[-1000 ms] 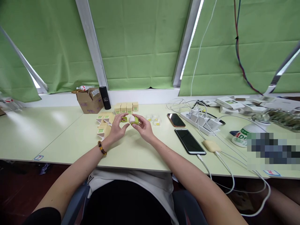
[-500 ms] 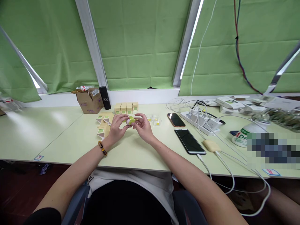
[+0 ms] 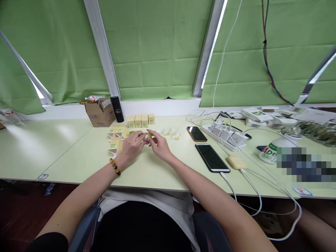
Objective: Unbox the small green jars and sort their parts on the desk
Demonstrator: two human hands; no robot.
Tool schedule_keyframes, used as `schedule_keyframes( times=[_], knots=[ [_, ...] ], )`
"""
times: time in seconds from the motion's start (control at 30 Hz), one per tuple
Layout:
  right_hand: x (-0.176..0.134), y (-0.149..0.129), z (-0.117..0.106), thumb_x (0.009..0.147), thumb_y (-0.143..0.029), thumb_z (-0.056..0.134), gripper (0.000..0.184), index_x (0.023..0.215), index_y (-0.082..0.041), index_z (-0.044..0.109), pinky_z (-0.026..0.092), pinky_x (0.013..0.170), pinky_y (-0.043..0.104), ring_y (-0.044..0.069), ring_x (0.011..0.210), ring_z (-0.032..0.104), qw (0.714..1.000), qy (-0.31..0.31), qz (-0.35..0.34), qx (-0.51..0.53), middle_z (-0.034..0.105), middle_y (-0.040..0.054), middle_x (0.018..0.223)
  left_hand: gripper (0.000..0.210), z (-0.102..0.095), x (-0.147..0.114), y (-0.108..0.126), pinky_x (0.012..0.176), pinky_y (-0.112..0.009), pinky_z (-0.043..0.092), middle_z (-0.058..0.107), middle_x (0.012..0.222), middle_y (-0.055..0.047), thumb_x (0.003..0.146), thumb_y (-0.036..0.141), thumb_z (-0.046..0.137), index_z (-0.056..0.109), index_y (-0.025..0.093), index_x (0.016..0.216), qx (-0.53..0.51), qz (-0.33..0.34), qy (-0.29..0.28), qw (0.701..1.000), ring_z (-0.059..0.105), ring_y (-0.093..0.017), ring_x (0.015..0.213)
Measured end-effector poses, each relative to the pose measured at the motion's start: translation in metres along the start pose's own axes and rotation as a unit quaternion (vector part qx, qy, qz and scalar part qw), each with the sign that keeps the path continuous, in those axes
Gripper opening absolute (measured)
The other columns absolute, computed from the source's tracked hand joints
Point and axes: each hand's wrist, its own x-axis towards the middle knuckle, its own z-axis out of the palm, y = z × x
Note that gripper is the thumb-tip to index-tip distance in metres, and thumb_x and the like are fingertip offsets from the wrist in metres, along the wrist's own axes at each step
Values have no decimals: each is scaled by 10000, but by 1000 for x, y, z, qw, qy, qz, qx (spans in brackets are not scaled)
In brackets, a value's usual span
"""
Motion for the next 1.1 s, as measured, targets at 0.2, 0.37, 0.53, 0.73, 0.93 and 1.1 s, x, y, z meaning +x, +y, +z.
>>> schedule_keyframes(
  times=[0.2,0.37,0.53,0.73,0.93,1.1],
  knots=[
    [-2,1,-2,1035,-576,534,514,1357,-203,679,647,740,392,193,702,736,997,-1,-25,-74,785,92,1013,217,4,-2,-3,697,-310,539,700,1139,-144,1054,302,579,652,160,1202,178,107,-43,977,707,-242,977],
    [-4,-3,-2,1047,-518,506,483,1333,-180,700,629,714,370,190,665,725,994,1,-28,-108,785,101,971,191,4,-2,-7,668,-309,545,684,1118,-124,1062,297,569,592,160,1194,223,153,-61,961,702,-219,941],
    [-3,-4,-1,1029,-411,499,423,1281,-173,742,593,670,331,177,663,695,992,4,-24,-121,778,81,922,135,0,2,-5,669,-298,534,687,1058,-100,1063,275,550,592,162,1124,211,174,-71,959,698,-204,906],
    [-1,-7,-2,1014,-362,480,421,1248,-162,768,547,664,302,159,639,648,993,-16,-19,-119,731,39,779,115,0,5,-5,672,-294,508,683,962,-85,1045,261,554,607,160,1036,219,185,-60,956,676,-194,844],
    [1,-8,-2,1032,-392,445,457,1259,-151,759,535,656,293,152,608,617,995,-38,17,-88,681,17,703,121,4,5,-8,652,-295,475,664,889,-70,1022,262,563,618,168,969,218,171,-47,960,637,-182,777],
    [2,-6,-1,1026,-419,455,456,1241,-146,751,534,659,299,158,615,618,995,-39,46,-78,679,19,704,77,8,4,-10,634,-297,461,657,862,-62,980,232,589,615,172,939,221,168,-33,960,622,-181,751]
  ],
)
